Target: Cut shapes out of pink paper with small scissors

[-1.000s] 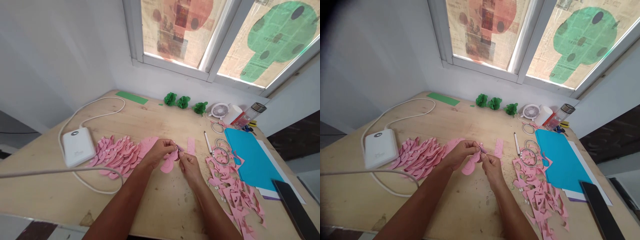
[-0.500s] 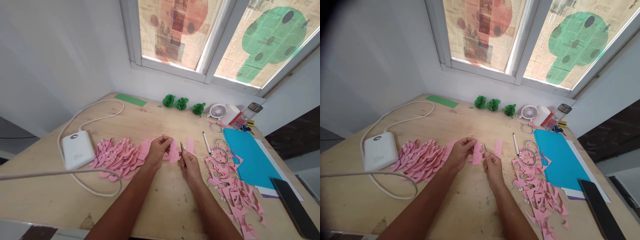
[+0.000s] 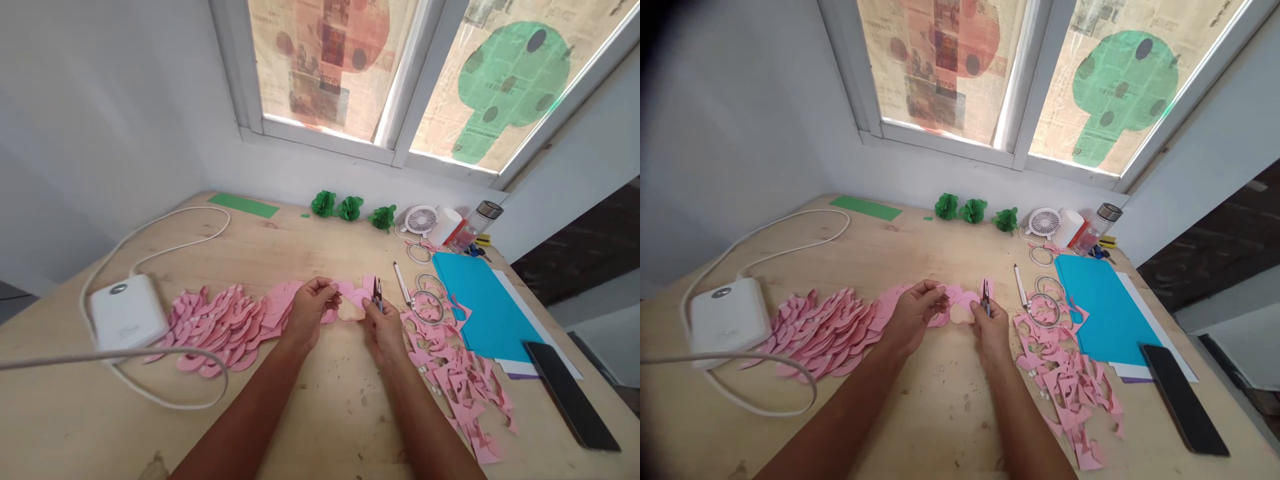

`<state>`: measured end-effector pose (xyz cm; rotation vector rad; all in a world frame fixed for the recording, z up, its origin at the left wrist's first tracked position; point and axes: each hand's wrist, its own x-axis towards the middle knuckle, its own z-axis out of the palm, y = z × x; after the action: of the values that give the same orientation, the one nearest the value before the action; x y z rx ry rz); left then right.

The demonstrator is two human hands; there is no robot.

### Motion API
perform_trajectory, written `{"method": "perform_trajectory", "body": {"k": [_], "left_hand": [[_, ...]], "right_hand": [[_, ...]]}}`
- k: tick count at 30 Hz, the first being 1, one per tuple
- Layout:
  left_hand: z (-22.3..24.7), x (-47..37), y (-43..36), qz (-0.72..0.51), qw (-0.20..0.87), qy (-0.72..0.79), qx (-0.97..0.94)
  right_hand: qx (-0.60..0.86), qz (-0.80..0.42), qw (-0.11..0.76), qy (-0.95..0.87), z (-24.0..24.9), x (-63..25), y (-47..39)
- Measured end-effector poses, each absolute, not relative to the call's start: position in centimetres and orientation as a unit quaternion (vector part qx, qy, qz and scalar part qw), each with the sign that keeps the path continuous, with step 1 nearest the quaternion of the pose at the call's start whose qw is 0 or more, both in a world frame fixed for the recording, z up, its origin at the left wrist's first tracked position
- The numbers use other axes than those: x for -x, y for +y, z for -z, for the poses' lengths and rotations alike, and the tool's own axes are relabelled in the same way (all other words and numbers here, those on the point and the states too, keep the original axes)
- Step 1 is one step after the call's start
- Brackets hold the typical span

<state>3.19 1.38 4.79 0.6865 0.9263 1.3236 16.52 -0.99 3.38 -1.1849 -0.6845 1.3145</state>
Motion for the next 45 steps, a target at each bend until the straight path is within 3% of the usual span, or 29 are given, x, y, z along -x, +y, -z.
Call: {"method": "perform_trajectory", "body": {"k": [14, 30, 45], "left_hand": [[-3.9, -4.1, 1.2, -0.498, 0.656, 0.432, -0.368], [-4.4, -4.5, 1.3, -0.644, 0.625, 0.399, -0.19], [-4.4, -5.3, 0.6, -0.678, 0.58, 0.39, -0.229]], "right_hand": [[0.472, -0.588, 0.591, -0.286, -2.1, -16.3, -0.7], [0.427, -0.616, 0.584, -0.312, -2.2, -15.7, -1.4], [0.416, -0.643, 0.553, -0.329, -1.5, -14.5, -1.9]]}}
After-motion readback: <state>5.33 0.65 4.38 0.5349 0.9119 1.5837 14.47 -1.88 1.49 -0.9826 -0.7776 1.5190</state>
